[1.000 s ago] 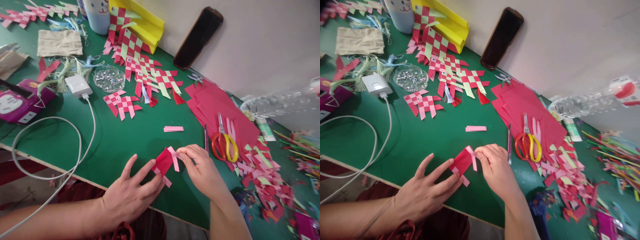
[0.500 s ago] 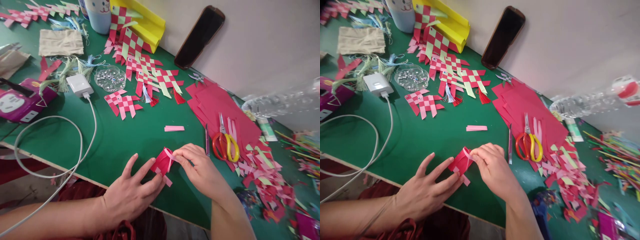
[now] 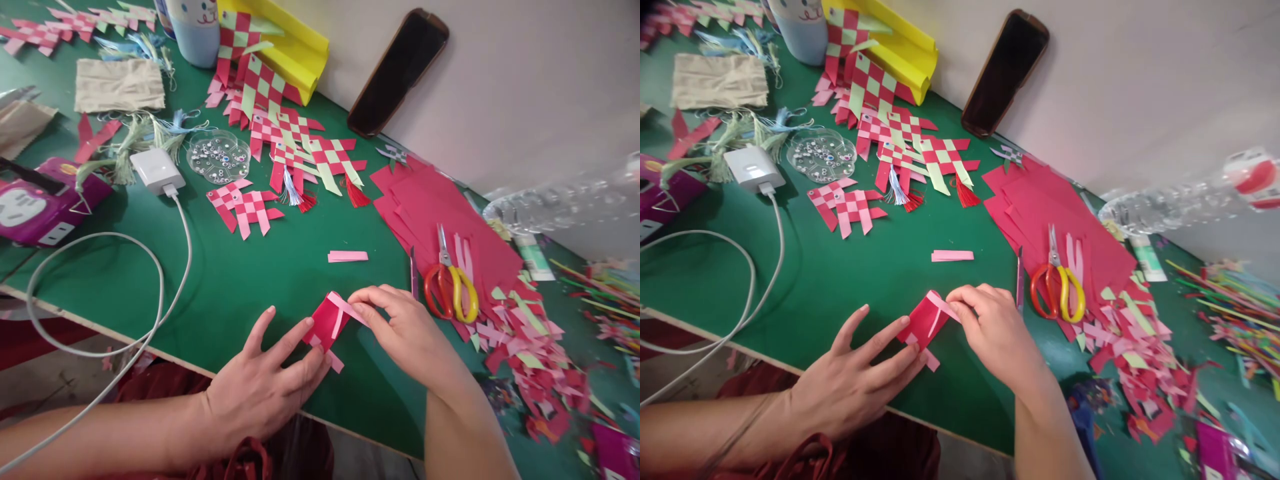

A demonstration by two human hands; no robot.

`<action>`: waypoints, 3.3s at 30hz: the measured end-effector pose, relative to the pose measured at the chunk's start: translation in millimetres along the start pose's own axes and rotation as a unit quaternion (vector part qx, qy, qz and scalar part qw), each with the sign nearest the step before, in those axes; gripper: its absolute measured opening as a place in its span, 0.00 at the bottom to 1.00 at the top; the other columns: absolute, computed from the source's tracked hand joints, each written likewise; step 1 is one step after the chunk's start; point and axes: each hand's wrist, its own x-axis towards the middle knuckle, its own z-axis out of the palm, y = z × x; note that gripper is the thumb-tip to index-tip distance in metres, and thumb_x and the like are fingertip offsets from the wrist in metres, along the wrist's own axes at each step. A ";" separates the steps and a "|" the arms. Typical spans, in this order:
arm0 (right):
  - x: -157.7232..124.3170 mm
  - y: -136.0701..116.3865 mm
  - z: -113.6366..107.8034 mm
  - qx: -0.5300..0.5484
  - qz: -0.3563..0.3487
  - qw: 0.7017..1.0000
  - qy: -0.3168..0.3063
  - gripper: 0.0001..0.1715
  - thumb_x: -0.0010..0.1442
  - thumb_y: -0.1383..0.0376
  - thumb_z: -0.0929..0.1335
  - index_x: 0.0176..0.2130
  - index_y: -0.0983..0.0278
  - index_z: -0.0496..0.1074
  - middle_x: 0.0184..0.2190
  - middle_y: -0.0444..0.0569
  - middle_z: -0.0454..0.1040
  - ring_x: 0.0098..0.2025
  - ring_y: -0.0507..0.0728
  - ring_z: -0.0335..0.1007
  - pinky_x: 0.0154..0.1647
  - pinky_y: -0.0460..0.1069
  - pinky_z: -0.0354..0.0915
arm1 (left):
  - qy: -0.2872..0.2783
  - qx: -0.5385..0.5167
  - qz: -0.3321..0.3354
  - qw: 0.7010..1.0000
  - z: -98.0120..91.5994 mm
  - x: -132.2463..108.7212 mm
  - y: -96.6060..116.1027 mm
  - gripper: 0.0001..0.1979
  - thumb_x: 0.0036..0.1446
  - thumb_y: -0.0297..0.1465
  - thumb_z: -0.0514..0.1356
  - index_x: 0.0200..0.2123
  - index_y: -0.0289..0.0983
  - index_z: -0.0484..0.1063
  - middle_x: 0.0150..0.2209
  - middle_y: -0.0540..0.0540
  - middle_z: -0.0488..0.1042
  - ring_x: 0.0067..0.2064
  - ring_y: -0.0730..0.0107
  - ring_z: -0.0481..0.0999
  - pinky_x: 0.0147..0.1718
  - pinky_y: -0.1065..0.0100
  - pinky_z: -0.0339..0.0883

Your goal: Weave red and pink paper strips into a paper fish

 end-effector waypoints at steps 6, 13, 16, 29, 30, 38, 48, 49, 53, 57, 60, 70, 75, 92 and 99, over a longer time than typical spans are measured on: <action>2.1 1.6 -6.1 0.130 0.066 0.987 -0.063 0.13 0.65 0.60 0.62 0.35 0.57 0.74 0.33 0.42 0.79 0.36 0.55 0.75 0.37 0.49 0.68 | -0.006 0.002 0.002 1.000 -1.1 1.5 -0.5 0.19 0.68 0.36 0.51 0.60 0.46 0.67 0.59 0.48 0.62 0.65 0.54 0.55 0.65 0.34 0.23; 0.8 13.3 2.4 0.002 0.011 0.999 0.032 0.12 0.66 0.62 0.62 0.39 0.56 0.75 0.38 0.46 0.78 0.41 0.58 0.74 0.42 0.53 0.68 | 0.002 0.006 -0.003 1.000 -0.4 1.1 0.7 0.19 0.67 0.36 0.52 0.59 0.47 0.68 0.59 0.49 0.62 0.64 0.52 0.56 0.65 0.34 0.25; -3.6 10.1 8.0 -0.030 -0.039 0.991 0.125 0.12 0.67 0.62 0.62 0.43 0.58 0.75 0.42 0.49 0.77 0.46 0.59 0.71 0.48 0.56 0.67 | 0.001 0.007 -0.002 1.000 -0.6 0.9 0.1 0.19 0.68 0.36 0.52 0.59 0.48 0.68 0.60 0.48 0.62 0.65 0.53 0.56 0.65 0.34 0.25; -7.0 -14.4 25.6 -0.137 -0.149 0.972 0.119 0.08 0.63 0.69 0.66 0.39 0.60 0.75 0.53 0.52 0.72 0.56 0.65 0.62 0.53 0.63 0.60 | -0.004 0.001 0.004 1.000 -2.1 1.7 -0.4 0.19 0.69 0.36 0.48 0.60 0.45 0.68 0.60 0.48 0.60 0.65 0.54 0.55 0.65 0.34 0.21; -7.4 -14.3 24.7 -0.130 -0.156 0.972 0.121 0.07 0.63 0.69 0.66 0.38 0.60 0.75 0.52 0.52 0.73 0.56 0.64 0.62 0.54 0.62 0.60 | -0.006 0.001 0.005 1.000 -2.4 1.7 -0.7 0.20 0.69 0.36 0.49 0.60 0.45 0.67 0.61 0.48 0.60 0.64 0.53 0.55 0.65 0.34 0.21; -15.2 -17.9 26.1 -0.061 -0.221 0.960 0.158 0.06 0.62 0.70 0.68 0.37 0.58 0.73 0.42 0.44 0.79 0.51 0.59 0.67 0.57 0.62 0.57 | -0.002 0.038 0.000 0.999 -0.8 -1.0 0.7 0.19 0.67 0.40 0.52 0.59 0.50 0.68 0.63 0.50 0.61 0.68 0.52 0.48 0.66 0.36 0.30; -38.4 -1.1 37.9 0.023 -0.169 0.960 0.224 0.19 0.64 0.64 0.68 0.54 0.58 0.67 0.44 0.50 0.77 0.51 0.61 0.68 0.55 0.62 0.62 | -0.020 0.012 -0.005 1.000 0.2 -2.7 2.6 0.20 0.69 0.37 0.49 0.62 0.49 0.64 0.66 0.53 0.56 0.66 0.57 0.50 0.66 0.37 0.21; -41.1 3.6 38.1 0.022 -0.147 0.960 0.239 0.19 0.65 0.66 0.67 0.55 0.58 0.66 0.45 0.51 0.76 0.52 0.61 0.67 0.54 0.61 0.63 | -0.020 0.010 -0.006 1.000 -0.5 -2.5 2.7 0.20 0.69 0.37 0.49 0.63 0.50 0.63 0.67 0.53 0.56 0.66 0.57 0.50 0.66 0.38 0.20; -47.8 19.8 40.0 -0.054 -0.102 0.967 0.229 0.20 0.64 0.68 0.67 0.55 0.58 0.67 0.48 0.52 0.75 0.53 0.63 0.66 0.54 0.62 0.63 | -0.026 0.001 -0.004 1.000 -2.9 -2.4 2.5 0.21 0.69 0.36 0.49 0.63 0.50 0.63 0.67 0.54 0.55 0.65 0.56 0.51 0.65 0.38 0.19; -48.3 26.9 43.9 -0.079 -0.084 0.972 0.203 0.16 0.63 0.65 0.68 0.52 0.59 0.70 0.48 0.52 0.75 0.52 0.64 0.66 0.54 0.63 0.62 | -0.036 -0.004 -0.004 0.999 -3.3 -1.7 2.2 0.21 0.69 0.37 0.48 0.64 0.49 0.62 0.67 0.54 0.55 0.66 0.56 0.50 0.65 0.38 0.18; -45.5 27.2 46.3 -0.037 -0.079 0.974 0.211 0.06 0.63 0.66 0.68 0.43 0.59 0.72 0.42 0.49 0.76 0.48 0.60 0.68 0.51 0.59 0.65 | -0.040 -0.002 -0.005 0.999 -3.4 -0.5 2.2 0.21 0.69 0.36 0.48 0.63 0.50 0.62 0.67 0.54 0.55 0.66 0.55 0.50 0.65 0.38 0.17; -40.6 17.7 41.9 0.062 0.004 0.969 0.240 0.06 0.65 0.63 0.67 0.36 0.59 0.73 0.36 0.46 0.74 0.38 0.54 0.71 0.40 0.49 0.66 | -0.038 0.002 -0.001 0.999 -1.8 -2.5 2.3 0.21 0.69 0.37 0.48 0.64 0.51 0.61 0.66 0.55 0.53 0.65 0.53 0.51 0.65 0.36 0.18; -40.0 3.7 38.6 0.112 0.064 0.971 0.201 0.08 0.65 0.59 0.67 0.35 0.58 0.74 0.31 0.41 0.78 0.30 0.52 0.71 0.32 0.46 0.66 | -0.038 0.000 -0.002 0.999 -1.2 -1.9 2.3 0.22 0.69 0.37 0.48 0.64 0.50 0.61 0.66 0.53 0.54 0.65 0.52 0.51 0.64 0.35 0.18; -3.5 -5.6 42.3 -0.047 -0.104 0.970 0.215 0.14 0.66 0.65 0.66 0.50 0.61 0.74 0.45 0.53 0.73 0.49 0.60 0.66 0.51 0.58 0.67 | -0.028 -0.007 -0.002 1.000 -0.4 -1.3 0.4 0.22 0.68 0.37 0.50 0.63 0.48 0.62 0.62 0.51 0.58 0.64 0.47 0.53 0.64 0.34 0.20; -4.5 -13.3 40.7 -0.045 -0.138 0.964 0.224 0.05 0.63 0.69 0.67 0.37 0.62 0.74 0.44 0.53 0.74 0.49 0.60 0.66 0.51 0.57 0.66 | -0.024 -0.006 0.001 1.000 -1.2 -1.3 0.9 0.21 0.69 0.36 0.49 0.62 0.47 0.64 0.61 0.50 0.59 0.65 0.49 0.53 0.64 0.34 0.19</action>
